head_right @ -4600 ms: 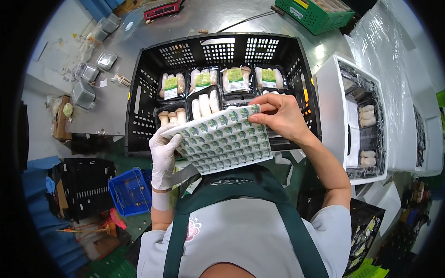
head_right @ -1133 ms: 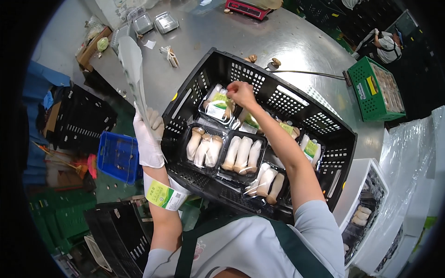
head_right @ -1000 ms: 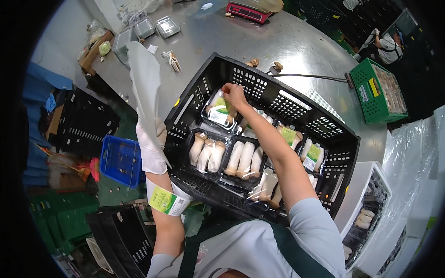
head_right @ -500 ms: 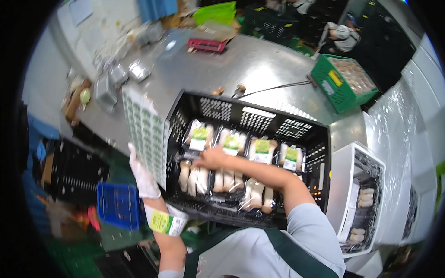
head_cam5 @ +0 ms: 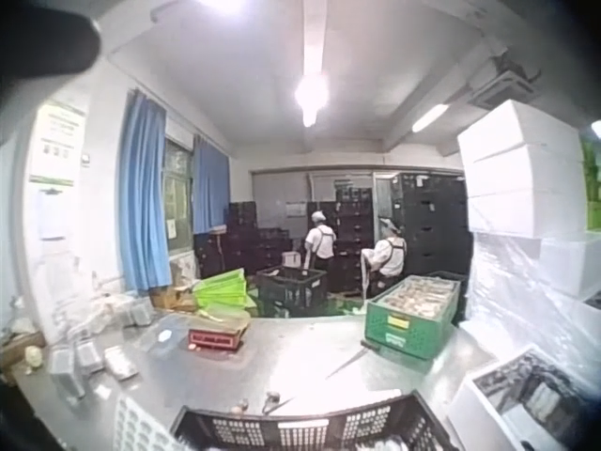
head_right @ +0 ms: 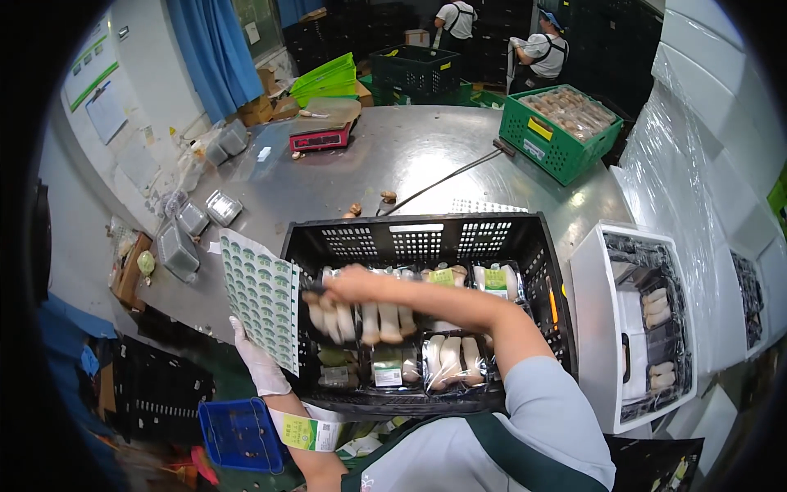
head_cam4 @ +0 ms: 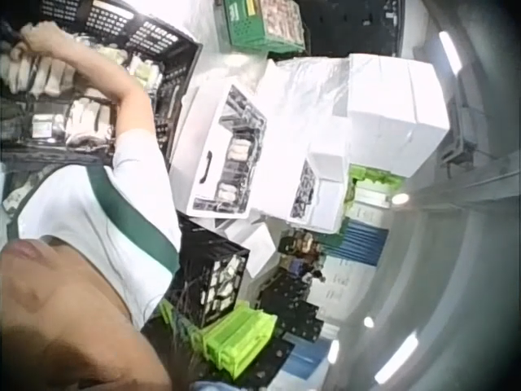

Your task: The person packs trays of mushrooms into a foam container and applies labels and stickers to the mushroom packages by hand.

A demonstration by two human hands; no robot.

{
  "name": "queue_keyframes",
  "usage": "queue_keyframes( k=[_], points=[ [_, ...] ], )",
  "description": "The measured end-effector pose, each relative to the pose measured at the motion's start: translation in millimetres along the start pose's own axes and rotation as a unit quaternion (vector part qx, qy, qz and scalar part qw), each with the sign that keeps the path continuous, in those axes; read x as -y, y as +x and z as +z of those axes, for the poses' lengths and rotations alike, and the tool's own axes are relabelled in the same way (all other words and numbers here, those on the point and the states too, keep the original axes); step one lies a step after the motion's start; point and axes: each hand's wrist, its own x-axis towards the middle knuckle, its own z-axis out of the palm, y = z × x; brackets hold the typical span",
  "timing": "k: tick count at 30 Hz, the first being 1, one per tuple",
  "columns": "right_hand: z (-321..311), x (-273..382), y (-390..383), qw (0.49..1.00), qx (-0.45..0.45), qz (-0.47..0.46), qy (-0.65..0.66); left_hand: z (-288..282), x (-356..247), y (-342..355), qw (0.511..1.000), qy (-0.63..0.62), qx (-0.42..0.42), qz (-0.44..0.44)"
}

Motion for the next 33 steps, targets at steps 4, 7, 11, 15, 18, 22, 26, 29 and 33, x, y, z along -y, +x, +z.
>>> queue_keyframes(
  k=[4,7,11,15,18,22,26,29,33],
  points=[
    [-50,-55,14,0.976,-0.137,-0.037,-0.163,4,0,-3,1.0,0.023,-0.005,0.004],
    [-65,-45,-25,0.985,-0.115,0.058,-0.115,6,-4,-9,0.999,0.044,-0.02,0.016],
    [-84,-57,-142,0.946,0.155,0.232,-0.163,17,1,-9,0.999,0.051,-0.017,0.006],
    [-70,-61,-244,0.871,0.396,0.288,-0.034,19,5,-7,0.998,0.062,0.008,-0.002],
    [-62,-49,-273,0.906,0.291,0.308,-0.01,15,3,-10,0.998,0.058,0.002,-0.014],
    [-28,-78,-297,0.919,0.256,0.284,-0.093,9,9,-4,0.995,0.081,0.047,-0.036],
    [-50,-72,-282,0.935,0.272,0.161,-0.162,-3,5,3,0.994,0.098,0.037,-0.029],
    [-87,-62,-267,0.94,0.232,0.131,-0.211,-9,3,6,0.994,0.105,0.018,-0.023],
    [-127,-86,-238,0.944,0.137,0.153,-0.258,-3,4,5,0.992,0.12,-0.002,-0.025]
  ],
)
